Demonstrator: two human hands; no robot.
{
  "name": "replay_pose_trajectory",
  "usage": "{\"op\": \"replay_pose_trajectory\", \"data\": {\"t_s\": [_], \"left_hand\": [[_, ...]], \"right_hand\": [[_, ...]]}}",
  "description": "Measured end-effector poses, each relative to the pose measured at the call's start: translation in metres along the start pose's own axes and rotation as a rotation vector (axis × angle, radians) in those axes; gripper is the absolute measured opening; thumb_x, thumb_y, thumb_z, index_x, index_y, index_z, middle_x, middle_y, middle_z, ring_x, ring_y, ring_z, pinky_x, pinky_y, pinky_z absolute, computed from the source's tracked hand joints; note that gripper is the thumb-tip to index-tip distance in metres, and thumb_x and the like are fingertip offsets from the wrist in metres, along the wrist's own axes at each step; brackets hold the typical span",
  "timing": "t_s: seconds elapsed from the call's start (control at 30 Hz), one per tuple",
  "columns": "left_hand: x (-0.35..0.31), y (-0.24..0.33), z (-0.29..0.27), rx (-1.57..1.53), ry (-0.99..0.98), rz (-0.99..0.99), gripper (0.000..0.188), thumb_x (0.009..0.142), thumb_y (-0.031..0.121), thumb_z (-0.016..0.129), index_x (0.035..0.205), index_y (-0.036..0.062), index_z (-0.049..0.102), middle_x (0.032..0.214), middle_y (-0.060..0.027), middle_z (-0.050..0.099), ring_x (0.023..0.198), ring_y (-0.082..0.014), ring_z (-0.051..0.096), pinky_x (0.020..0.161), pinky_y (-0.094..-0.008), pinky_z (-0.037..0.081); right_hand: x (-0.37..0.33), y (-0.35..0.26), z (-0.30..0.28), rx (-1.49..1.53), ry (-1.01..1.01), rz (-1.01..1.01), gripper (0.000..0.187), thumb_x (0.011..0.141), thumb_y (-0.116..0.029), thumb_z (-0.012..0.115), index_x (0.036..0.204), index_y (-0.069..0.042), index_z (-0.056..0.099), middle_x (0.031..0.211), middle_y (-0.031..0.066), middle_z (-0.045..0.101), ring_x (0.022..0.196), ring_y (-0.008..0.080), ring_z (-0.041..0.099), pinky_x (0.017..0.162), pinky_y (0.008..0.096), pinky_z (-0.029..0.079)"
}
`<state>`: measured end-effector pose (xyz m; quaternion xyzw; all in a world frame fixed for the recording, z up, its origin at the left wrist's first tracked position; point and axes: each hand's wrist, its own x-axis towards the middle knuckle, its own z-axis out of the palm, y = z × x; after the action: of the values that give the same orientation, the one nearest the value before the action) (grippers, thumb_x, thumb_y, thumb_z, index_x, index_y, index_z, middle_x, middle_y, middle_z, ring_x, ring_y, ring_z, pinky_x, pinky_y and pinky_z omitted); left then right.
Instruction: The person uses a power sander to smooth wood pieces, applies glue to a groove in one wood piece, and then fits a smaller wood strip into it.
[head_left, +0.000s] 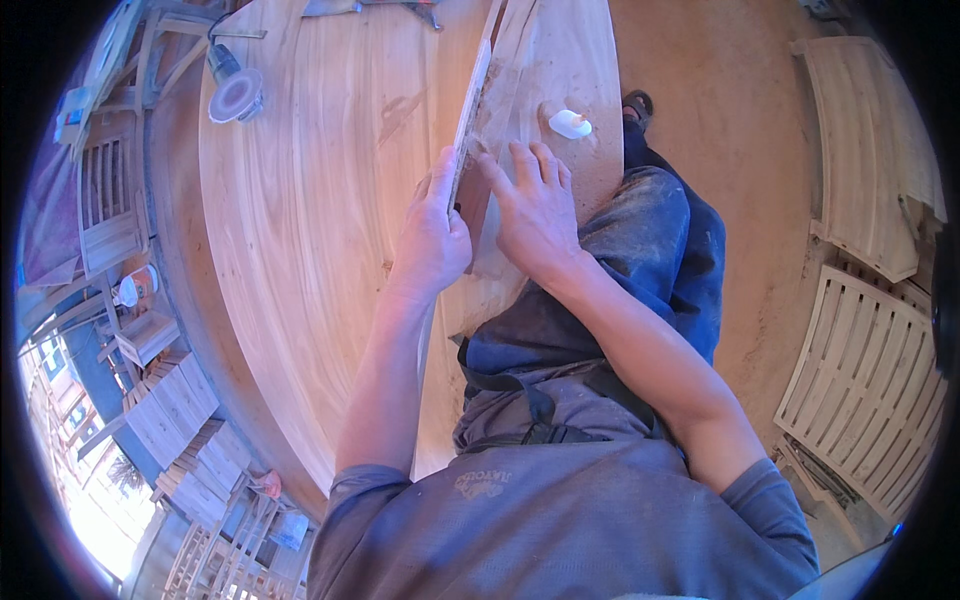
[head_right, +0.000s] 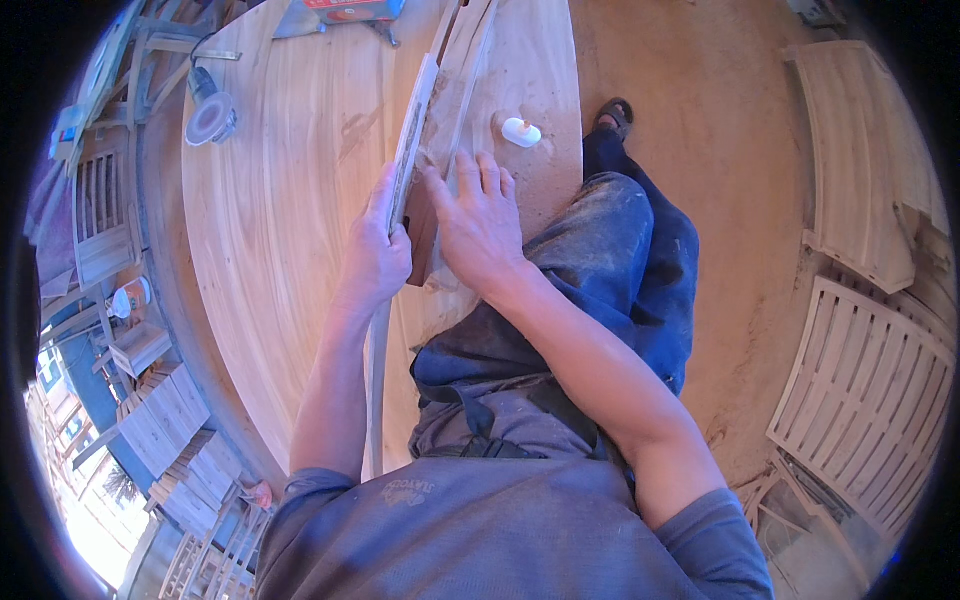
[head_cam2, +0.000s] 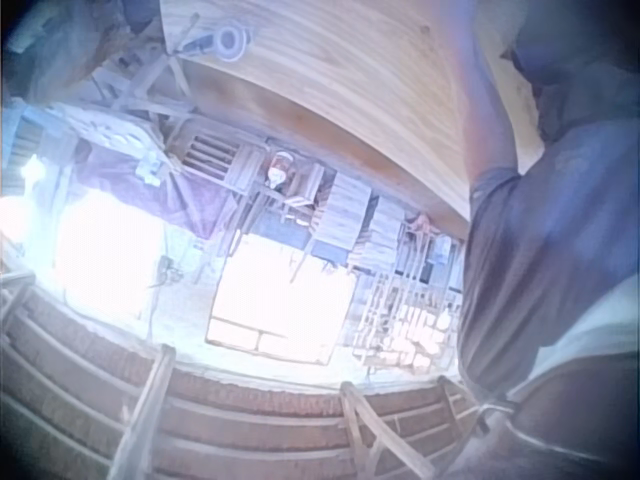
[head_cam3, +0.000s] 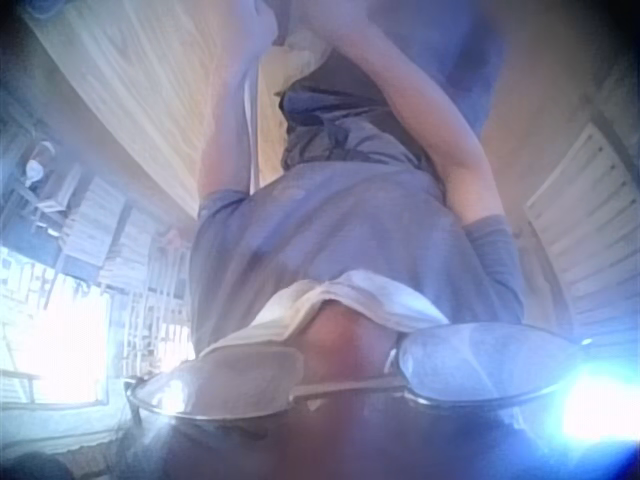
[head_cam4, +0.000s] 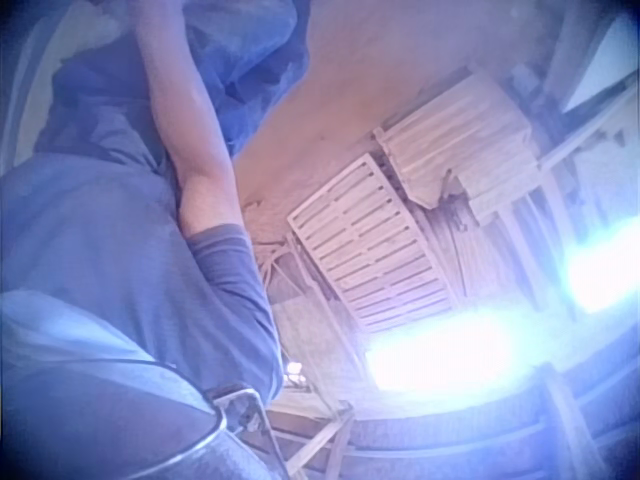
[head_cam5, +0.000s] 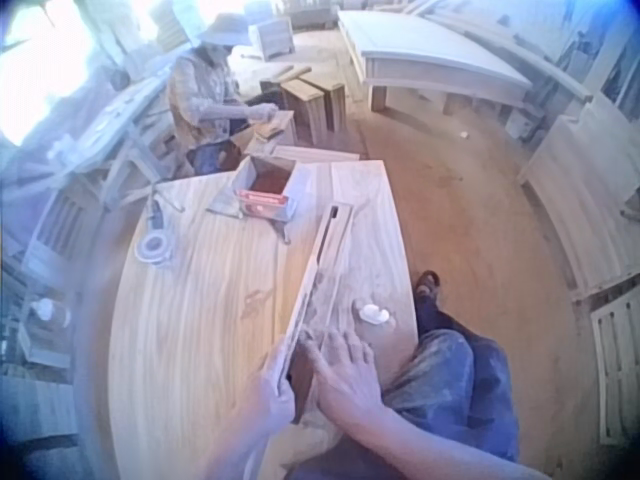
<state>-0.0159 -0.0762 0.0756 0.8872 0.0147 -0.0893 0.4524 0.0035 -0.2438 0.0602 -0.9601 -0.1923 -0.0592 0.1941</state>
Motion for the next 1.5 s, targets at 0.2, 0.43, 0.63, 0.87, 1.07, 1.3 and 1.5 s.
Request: {"op": "replay_pose_trajectory", "data": {"t_s": [0.2, 0.43, 0.63, 0.87, 1.07, 1.3, 1.5], "left_hand": [[0.001, -0.001, 0.002, -0.022, 0.008, 0.006, 0.073, 0.087, -0.013, 0.044, 0.158, 0.0007, 0.037, 0.147, -0.0285, 0.054, 0.136, -0.0432, 0.054, 0.115, -0.0447, 0.044], [0.0, 0.002, 0.002, -0.027, -0.003, -0.021, 0.074, 0.087, -0.011, 0.045, 0.16, 0.0013, 0.036, 0.145, -0.0308, 0.054, 0.133, -0.0443, 0.056, 0.111, -0.0445, 0.048], [-0.001, -0.003, 0.003, -0.021, 0.004, -0.023, 0.075, 0.087, -0.011, 0.044, 0.16, 0.0031, 0.036, 0.141, -0.0308, 0.057, 0.128, -0.0444, 0.059, 0.108, -0.0439, 0.049], [0.0, -0.002, 0.005, -0.007, 0.029, 0.025, 0.074, 0.087, -0.012, 0.043, 0.16, 0.0022, 0.036, 0.139, -0.03, 0.058, 0.129, -0.0437, 0.059, 0.109, -0.043, 0.049], [0.002, 0.001, 0.003, -0.037, -0.013, -0.022, 0.075, 0.087, -0.012, 0.043, 0.16, 0.002, 0.035, 0.145, -0.0305, 0.055, 0.133, -0.0442, 0.057, 0.11, -0.0431, 0.047], [-0.002, 0.006, -0.002, 0.012, 0.001, -0.017, 0.077, 0.086, -0.013, 0.044, 0.161, 0.0015, 0.033, 0.145, -0.0309, 0.055, 0.133, -0.0443, 0.057, 0.111, -0.0423, 0.046], [0.002, 0.011, -0.001, -0.007, -0.027, -0.041, 0.076, 0.086, -0.012, 0.045, 0.161, 0.0011, 0.033, 0.144, -0.03, 0.056, 0.13, -0.044, 0.058, 0.109, -0.042, 0.047]], "right_hand": [[0.015, 0.002, 0.005, 0.051, -0.15, 0.061, 0.069, 0.084, -0.008, 0.063, 0.152, -0.009, 0.048, 0.117, 0.023, 0.06, 0.107, 0.04, 0.058, 0.095, 0.0504, 0.045], [0.014, -0.001, 0.003, 0.109, -0.29, 0.163, 0.077, 0.086, -0.011, 0.064, 0.159, -0.014, 0.041, 0.097, 0.0202, 0.067, 0.093, 0.042, 0.066, 0.088, 0.0506, 0.049], [-0.023, -0.013, -0.013, 0.052, -0.279, 0.006, 0.074, 0.084, -0.011, 0.066, 0.155, -0.019, 0.045, 0.089, 0.0171, 0.068, 0.086, 0.0378, 0.069, 0.078, 0.0486, 0.052], [0.017, 0.006, -0.005, 0.058, -0.263, 0.071, 0.068, 0.085, -0.01, 0.065, 0.151, -0.02, 0.05, 0.088, 0.0155, 0.068, 0.082, 0.0356, 0.072, 0.073, 0.0463, 0.057], [-0.005, -0.009, -0.02, 0.087, -0.638, 0.08, 0.056, 0.088, -0.017, 0.065, 0.143, -0.014, 0.057, 0.096, 0.0218, 0.073, 0.086, 0.0341, 0.076, 0.074, 0.0482, 0.059], [-0.024, 0.054, -0.008, 0.549, -0.064, 0.664, 0.046, 0.085, 0.0, 0.062, 0.131, -0.005, 0.067, 0.106, 0.0201, 0.075, 0.099, 0.0339, 0.074, 0.087, 0.0406, 0.058], [0.02, 0.103, 0.023, 0.399, 0.083, 0.658, 0.042, 0.086, -0.007, 0.068, 0.127, -0.004, 0.069, 0.122, 0.0248, 0.069, 0.117, 0.0391, 0.065, 0.1, 0.0434, 0.051]]}}
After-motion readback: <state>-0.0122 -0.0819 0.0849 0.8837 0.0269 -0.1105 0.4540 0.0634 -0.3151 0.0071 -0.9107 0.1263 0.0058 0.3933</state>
